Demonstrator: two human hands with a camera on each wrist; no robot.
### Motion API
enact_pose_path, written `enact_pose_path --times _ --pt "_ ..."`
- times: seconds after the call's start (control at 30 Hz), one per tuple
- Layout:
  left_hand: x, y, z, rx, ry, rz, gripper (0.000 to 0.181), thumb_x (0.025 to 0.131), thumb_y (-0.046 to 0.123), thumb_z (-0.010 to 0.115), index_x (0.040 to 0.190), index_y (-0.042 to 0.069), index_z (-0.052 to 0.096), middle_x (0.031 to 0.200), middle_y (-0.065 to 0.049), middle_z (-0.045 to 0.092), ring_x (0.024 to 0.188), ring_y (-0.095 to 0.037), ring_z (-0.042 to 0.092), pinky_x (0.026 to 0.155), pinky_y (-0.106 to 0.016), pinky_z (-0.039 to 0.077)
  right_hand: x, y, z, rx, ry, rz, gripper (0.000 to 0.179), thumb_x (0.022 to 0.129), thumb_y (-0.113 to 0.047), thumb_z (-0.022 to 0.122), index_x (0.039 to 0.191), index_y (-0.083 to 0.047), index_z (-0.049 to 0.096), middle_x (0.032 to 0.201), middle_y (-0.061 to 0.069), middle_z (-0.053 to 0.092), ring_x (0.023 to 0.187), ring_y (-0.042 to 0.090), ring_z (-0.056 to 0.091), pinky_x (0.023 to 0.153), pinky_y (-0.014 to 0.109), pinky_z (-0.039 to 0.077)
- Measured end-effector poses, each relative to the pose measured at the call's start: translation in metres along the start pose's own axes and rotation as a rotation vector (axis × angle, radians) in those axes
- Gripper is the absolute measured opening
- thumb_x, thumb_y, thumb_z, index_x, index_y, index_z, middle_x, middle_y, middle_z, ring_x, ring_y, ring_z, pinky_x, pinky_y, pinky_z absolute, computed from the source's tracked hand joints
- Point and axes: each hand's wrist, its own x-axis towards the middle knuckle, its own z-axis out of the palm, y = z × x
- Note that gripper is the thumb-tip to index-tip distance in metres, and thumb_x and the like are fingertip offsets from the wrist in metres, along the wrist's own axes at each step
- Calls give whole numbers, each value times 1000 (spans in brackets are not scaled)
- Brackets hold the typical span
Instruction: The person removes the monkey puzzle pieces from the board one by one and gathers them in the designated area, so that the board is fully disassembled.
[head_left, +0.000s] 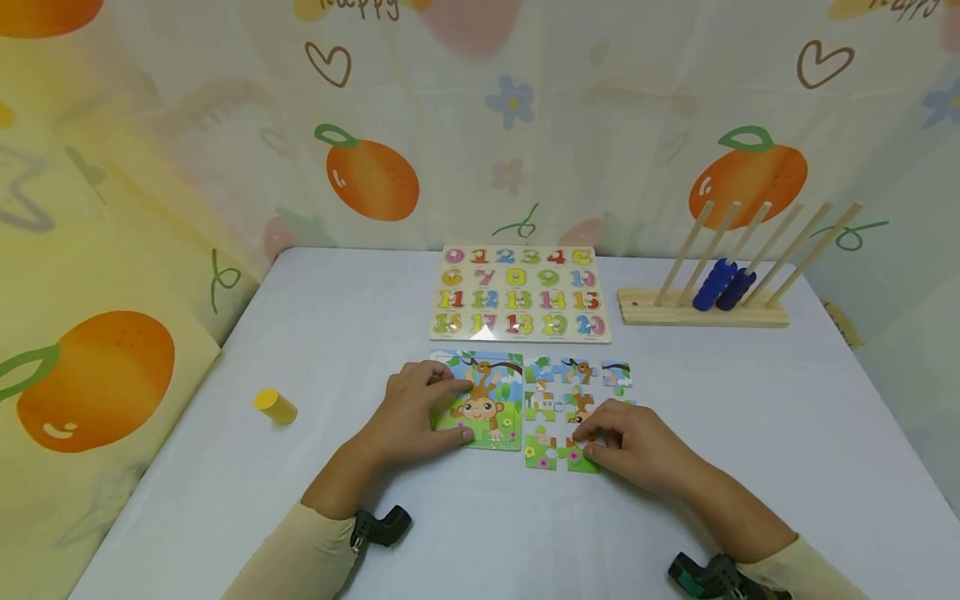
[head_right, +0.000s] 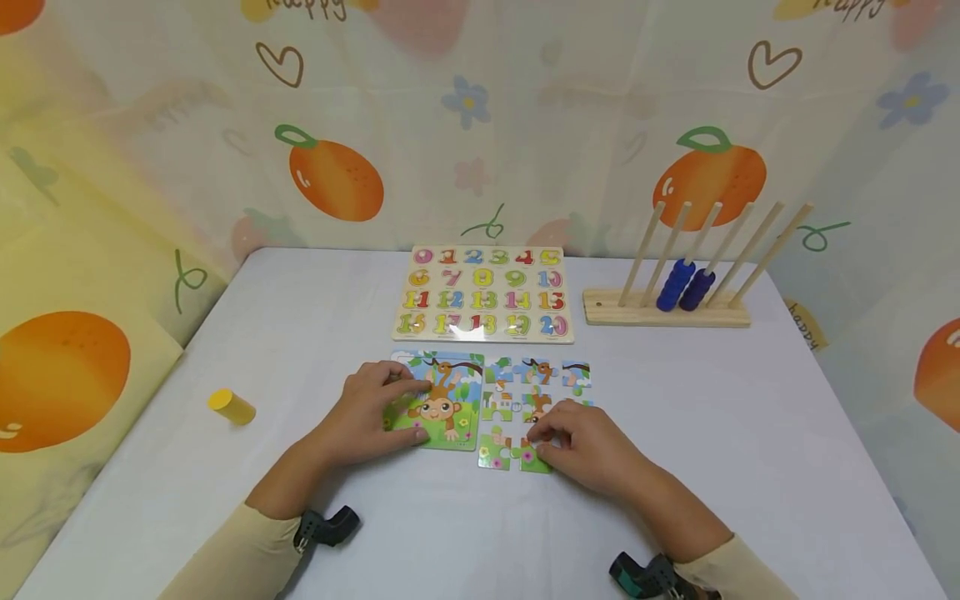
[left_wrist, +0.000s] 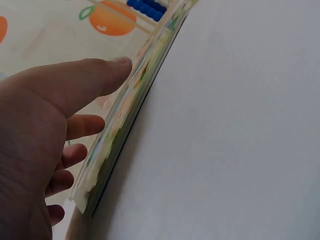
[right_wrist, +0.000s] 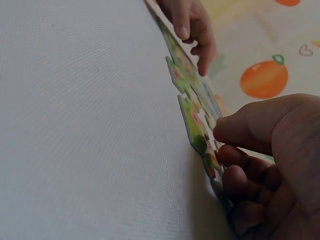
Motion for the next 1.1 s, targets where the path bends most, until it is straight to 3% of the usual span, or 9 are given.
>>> enact_pose_path --times 0.23,0.57,0.83,1.1 --pt "5 10 1 -41 19 29 61 84 53 86 138 28 73 130 1 56 125 -24 45 101 -50 32 3 -4 -1 24 6 -29 19 93 -4 80 104 -19 81 95 -10 72 70 2 53 62 24 47" --pt "14 18 8 -31 -22 75 62 84 60 85 138 31 73 127 6 55 123 -19 43 98 -44 32 15 -11 -2 55 -15 -34 15 94 -7 80 104 -17 80 92 -12 69 72 5 55 64 25 48" --pt "17 16 12 0 -29 132 70 82 62 87 141 28 71 131 4 54 121 -20 45 99 -47 34 27 -9 -2 131 -86 -33 16 96 -8 77 111 -11 79 88 -10 67 71 8 56 63 26 49" --pt "18 11 14 15 -23 142 73 81 65 86 143 29 70 133 4 55 124 -21 47 96 -44 36 47 -15 -2 166 -129 -20 17 99 -11 75 116 -10 79 88 -7 67 65 10 57 59 27 49"
